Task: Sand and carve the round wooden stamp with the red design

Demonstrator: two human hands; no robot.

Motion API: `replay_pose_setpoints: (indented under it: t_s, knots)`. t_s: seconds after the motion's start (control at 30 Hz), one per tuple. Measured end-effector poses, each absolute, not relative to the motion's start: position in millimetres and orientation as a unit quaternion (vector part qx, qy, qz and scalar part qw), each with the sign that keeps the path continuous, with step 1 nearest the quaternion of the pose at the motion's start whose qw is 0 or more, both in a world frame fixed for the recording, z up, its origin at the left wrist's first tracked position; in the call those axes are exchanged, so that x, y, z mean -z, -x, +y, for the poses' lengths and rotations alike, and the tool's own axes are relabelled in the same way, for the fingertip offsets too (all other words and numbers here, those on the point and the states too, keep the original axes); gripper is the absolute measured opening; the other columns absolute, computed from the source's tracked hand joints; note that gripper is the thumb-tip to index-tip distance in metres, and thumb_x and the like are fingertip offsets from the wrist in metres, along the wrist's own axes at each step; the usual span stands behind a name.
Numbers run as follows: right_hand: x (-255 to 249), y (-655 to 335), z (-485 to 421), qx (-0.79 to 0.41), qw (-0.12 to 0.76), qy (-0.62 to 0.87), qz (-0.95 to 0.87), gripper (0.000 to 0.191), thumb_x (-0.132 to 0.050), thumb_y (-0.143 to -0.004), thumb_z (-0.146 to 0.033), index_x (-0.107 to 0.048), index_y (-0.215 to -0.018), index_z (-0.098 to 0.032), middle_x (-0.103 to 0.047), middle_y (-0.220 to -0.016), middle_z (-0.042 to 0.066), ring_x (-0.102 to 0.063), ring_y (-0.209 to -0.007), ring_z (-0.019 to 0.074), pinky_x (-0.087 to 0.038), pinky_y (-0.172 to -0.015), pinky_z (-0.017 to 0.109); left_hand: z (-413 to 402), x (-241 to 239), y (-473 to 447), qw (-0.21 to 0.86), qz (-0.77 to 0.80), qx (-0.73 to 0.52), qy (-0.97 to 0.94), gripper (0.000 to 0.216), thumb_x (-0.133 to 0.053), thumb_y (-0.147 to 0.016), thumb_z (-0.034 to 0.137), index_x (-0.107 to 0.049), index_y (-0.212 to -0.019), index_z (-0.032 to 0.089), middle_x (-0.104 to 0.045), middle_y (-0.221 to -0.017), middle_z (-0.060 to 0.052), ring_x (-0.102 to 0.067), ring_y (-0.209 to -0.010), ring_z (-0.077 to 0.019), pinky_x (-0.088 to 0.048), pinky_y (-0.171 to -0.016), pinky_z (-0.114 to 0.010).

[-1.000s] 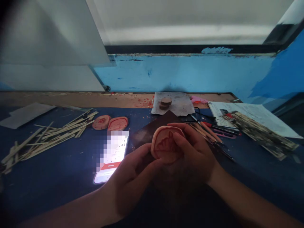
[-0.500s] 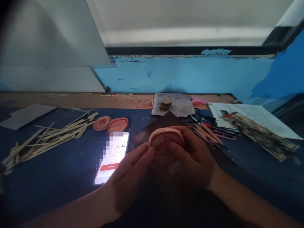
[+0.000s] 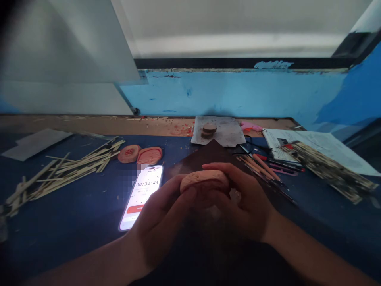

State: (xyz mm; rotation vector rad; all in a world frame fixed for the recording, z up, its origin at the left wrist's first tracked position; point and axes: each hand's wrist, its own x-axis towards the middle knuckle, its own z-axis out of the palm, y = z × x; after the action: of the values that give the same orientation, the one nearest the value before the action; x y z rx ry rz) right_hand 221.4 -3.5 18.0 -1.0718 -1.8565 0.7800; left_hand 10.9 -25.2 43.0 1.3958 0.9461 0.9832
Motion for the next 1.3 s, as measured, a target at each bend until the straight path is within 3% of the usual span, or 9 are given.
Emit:
replay_pose_setpoints:
  t_s: [0.1, 0.2, 0.27, 0.37, 0.6, 0.87, 1.0, 1.13, 1.3]
  knots:
    - [-19, -221, 0, -0.321, 0.415, 0.426, -0.737, 0.029, -0.07, -0.094, -0.042, -0.065, -0.122, -0.034, -0.074, -0.102, -0.002, -0.071, -0.087, 0.0174, -0.059, -0.07, 0.028, -25, -42, -11, 0.546, 0.381, -0.433, -0.608, 0.025, -0.056, -0.105, 0.038, -0.068, -0.127, 0.032, -0.072, -0.127, 0.002, -0.067, -0.118, -0.0177, -0.052, -0.1, -0.029]
    - [-19, -221, 3, -0.259, 0.419, 0.413, -0.766, 0.019, -0.068, -0.096, -0.04, -0.068, -0.113, -0.031, -0.074, -0.102, 0.0, -0.07, -0.089, 0.0179, -0.058, -0.071, 0.03, -25, -40, -10, 0.506, 0.381, -0.444, -0.634, 0.026, -0.06, -0.103, 0.035, -0.065, -0.127, 0.028, -0.071, -0.125, -0.002, -0.068, -0.111, -0.0181, -0.054, -0.095, -0.03]
    - [-19, -222, 4, -0.191, 0.428, 0.392, -0.792, 0.021, -0.069, -0.095, -0.036, -0.069, -0.115, -0.029, -0.073, -0.11, 0.002, -0.07, -0.097, 0.0188, -0.058, -0.08, 0.032, -26, -40, -8, 0.47, 0.385, -0.455, -0.651, 0.027, -0.064, -0.1, 0.034, -0.064, -0.126, 0.027, -0.07, -0.124, -0.003, -0.067, -0.11, -0.019, -0.054, -0.092, -0.032]
    - [-20, -221, 4, -0.157, 0.427, 0.373, -0.809, 0.024, -0.069, -0.095, -0.031, -0.069, -0.118, -0.029, -0.072, -0.117, 0.004, -0.069, -0.104, 0.019, -0.056, -0.088, 0.033, -28, -40, -6, 0.445, 0.372, -0.466, -0.668, 0.03, -0.064, -0.1, 0.033, -0.061, -0.128, 0.025, -0.065, -0.129, -0.004, -0.062, -0.12, -0.0212, -0.051, -0.102, -0.036]
    - [-18, -219, 2, -0.16, 0.428, 0.379, -0.805, 0.024, -0.069, -0.094, -0.032, -0.071, -0.118, -0.029, -0.071, -0.118, 0.004, -0.07, -0.101, 0.018, -0.057, -0.085, 0.032, -29, -40, -7, 0.46, 0.38, -0.47, -0.651, 0.025, -0.059, -0.102, 0.034, -0.062, -0.125, 0.027, -0.063, -0.129, -0.003, -0.06, -0.122, -0.0198, -0.05, -0.103, -0.036]
    - [-26, -218, 1, -0.014, 0.426, 0.357, -0.831, 0.023, -0.064, -0.097, -0.028, -0.073, -0.117, -0.023, -0.07, -0.113, 0.006, -0.065, -0.098, 0.0174, -0.052, -0.088, 0.033, -24, -42, -8, 0.304, 0.378, -0.518, -0.705, 0.019, -0.077, -0.087, 0.022, -0.076, -0.105, 0.027, -0.07, -0.122, -0.004, -0.055, -0.13, -0.0224, -0.046, -0.113, -0.04]
    - [-28, -215, 0, 0.004, 0.43, 0.35, -0.832, 0.02, -0.063, -0.097, -0.023, -0.074, -0.114, -0.02, -0.07, -0.11, 0.007, -0.064, -0.095, 0.0174, -0.052, -0.086, 0.034, -22, -39, -7, 0.261, 0.385, -0.518, -0.718, 0.017, -0.082, -0.083, 0.022, -0.08, -0.097, 0.032, -0.068, -0.124, 0.0, -0.061, -0.122, -0.0186, -0.052, -0.106, -0.031]
    - [-24, -215, -1, -0.015, 0.428, 0.344, -0.836, 0.023, -0.063, -0.098, -0.021, -0.074, -0.118, -0.02, -0.069, -0.112, 0.008, -0.063, -0.096, 0.0188, -0.052, -0.081, 0.035, -21, -40, -6, 0.278, 0.383, -0.544, -0.693, 0.01, -0.085, -0.08, 0.021, -0.081, -0.086, 0.029, -0.066, -0.116, -0.002, -0.066, -0.113, -0.0155, -0.054, -0.099, -0.025]
    - [-21, -217, -1, -0.028, 0.418, 0.33, -0.846, 0.032, -0.07, -0.092, -0.017, -0.072, -0.123, -0.024, -0.072, -0.117, 0.007, -0.064, -0.097, 0.0216, -0.053, -0.082, 0.039, -20, -46, -8, 0.368, 0.431, -0.515, -0.643, 0.009, -0.081, -0.082, 0.024, -0.076, -0.075, 0.024, -0.067, -0.103, -0.002, -0.069, -0.1, -0.0171, -0.058, -0.081, -0.027]
